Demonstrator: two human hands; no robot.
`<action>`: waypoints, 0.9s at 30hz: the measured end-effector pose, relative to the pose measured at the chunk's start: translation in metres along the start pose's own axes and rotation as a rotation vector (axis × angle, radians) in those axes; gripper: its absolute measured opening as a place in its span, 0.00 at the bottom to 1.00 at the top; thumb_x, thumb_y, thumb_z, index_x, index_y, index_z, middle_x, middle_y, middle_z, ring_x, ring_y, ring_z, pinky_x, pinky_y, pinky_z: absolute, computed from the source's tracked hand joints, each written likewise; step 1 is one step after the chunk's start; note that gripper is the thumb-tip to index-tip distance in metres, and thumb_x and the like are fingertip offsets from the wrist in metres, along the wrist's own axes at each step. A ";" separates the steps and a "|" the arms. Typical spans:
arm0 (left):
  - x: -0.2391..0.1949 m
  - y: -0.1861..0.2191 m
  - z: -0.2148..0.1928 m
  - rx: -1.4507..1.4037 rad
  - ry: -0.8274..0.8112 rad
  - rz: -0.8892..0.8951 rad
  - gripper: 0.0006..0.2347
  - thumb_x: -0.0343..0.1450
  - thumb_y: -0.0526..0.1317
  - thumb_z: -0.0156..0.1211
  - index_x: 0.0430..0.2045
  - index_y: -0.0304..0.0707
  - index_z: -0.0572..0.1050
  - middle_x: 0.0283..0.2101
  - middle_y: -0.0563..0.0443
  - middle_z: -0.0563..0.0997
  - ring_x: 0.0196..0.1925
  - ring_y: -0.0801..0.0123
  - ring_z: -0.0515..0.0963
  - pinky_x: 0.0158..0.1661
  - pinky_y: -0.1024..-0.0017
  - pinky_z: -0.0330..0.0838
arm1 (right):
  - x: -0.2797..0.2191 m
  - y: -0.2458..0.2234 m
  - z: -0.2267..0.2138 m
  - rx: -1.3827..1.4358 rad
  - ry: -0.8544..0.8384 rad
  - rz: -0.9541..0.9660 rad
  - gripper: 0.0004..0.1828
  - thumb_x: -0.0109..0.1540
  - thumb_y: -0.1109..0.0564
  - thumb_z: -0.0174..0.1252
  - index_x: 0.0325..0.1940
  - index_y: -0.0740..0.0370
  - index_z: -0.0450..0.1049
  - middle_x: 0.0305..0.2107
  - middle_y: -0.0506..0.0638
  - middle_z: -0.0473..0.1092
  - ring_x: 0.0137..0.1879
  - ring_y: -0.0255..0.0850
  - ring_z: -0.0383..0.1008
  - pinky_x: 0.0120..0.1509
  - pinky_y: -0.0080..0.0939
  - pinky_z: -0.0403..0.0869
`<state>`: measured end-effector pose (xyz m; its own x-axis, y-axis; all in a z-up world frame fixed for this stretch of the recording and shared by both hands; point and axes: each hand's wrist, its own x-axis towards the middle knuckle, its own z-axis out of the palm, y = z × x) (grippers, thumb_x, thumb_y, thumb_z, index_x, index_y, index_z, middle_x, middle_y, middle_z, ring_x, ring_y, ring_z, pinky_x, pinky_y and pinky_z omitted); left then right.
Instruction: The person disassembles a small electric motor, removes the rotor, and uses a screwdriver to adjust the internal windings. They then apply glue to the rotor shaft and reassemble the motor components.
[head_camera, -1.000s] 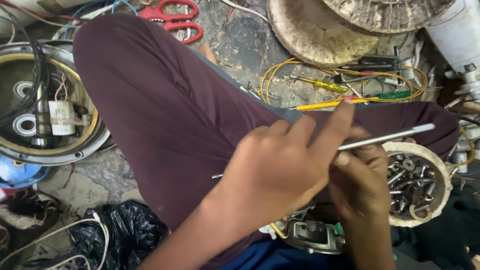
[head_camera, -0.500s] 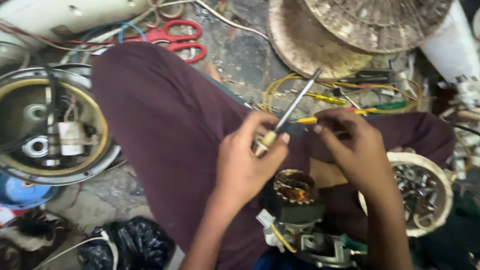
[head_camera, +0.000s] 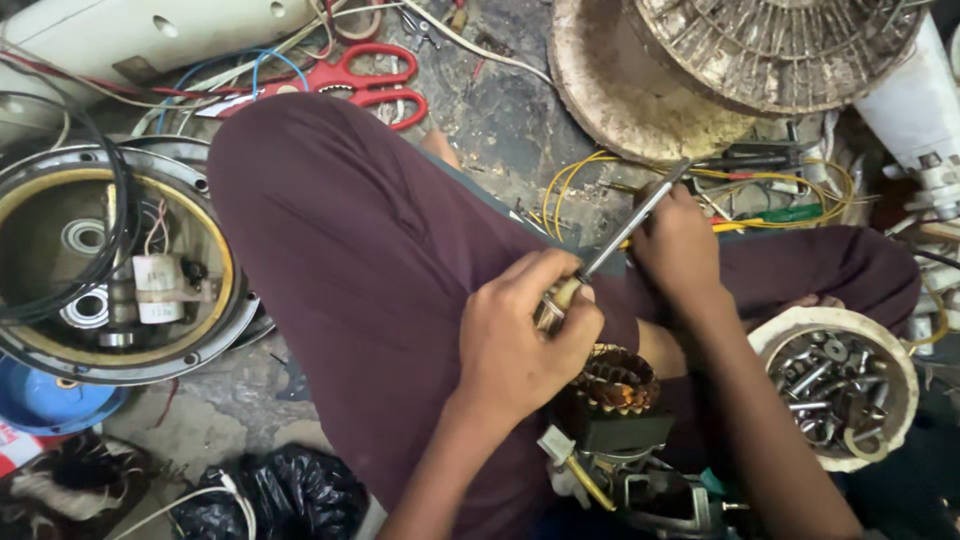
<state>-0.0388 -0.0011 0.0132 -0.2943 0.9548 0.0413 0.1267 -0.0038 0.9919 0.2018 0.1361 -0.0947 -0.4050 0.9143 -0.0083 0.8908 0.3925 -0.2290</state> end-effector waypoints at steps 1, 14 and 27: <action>0.000 0.000 0.000 -0.010 -0.006 -0.011 0.07 0.67 0.37 0.62 0.34 0.35 0.77 0.33 0.45 0.81 0.32 0.56 0.83 0.34 0.66 0.77 | -0.002 -0.001 0.007 -0.011 0.046 0.009 0.13 0.58 0.63 0.64 0.46 0.64 0.77 0.39 0.65 0.71 0.44 0.64 0.74 0.47 0.60 0.72; 0.000 0.001 0.003 -0.106 -0.054 -0.150 0.12 0.68 0.37 0.64 0.44 0.35 0.77 0.28 0.49 0.81 0.24 0.68 0.80 0.29 0.70 0.75 | 0.003 -0.008 -0.007 0.044 0.270 -0.055 0.15 0.63 0.65 0.62 0.52 0.69 0.70 0.41 0.65 0.69 0.48 0.60 0.73 0.51 0.55 0.73; -0.005 -0.013 0.006 -0.352 -0.141 -0.228 0.13 0.66 0.33 0.71 0.36 0.35 0.71 0.30 0.59 0.76 0.34 0.85 0.72 0.36 0.80 0.71 | -0.111 -0.105 -0.158 1.035 -0.469 0.456 0.31 0.64 0.63 0.58 0.73 0.59 0.66 0.33 0.51 0.77 0.30 0.33 0.70 0.30 0.32 0.68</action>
<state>-0.0338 -0.0040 -0.0010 -0.1417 0.9741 -0.1763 -0.2640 0.1344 0.9551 0.1855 0.0093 0.0838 -0.3246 0.7386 -0.5909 0.4727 -0.4145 -0.7777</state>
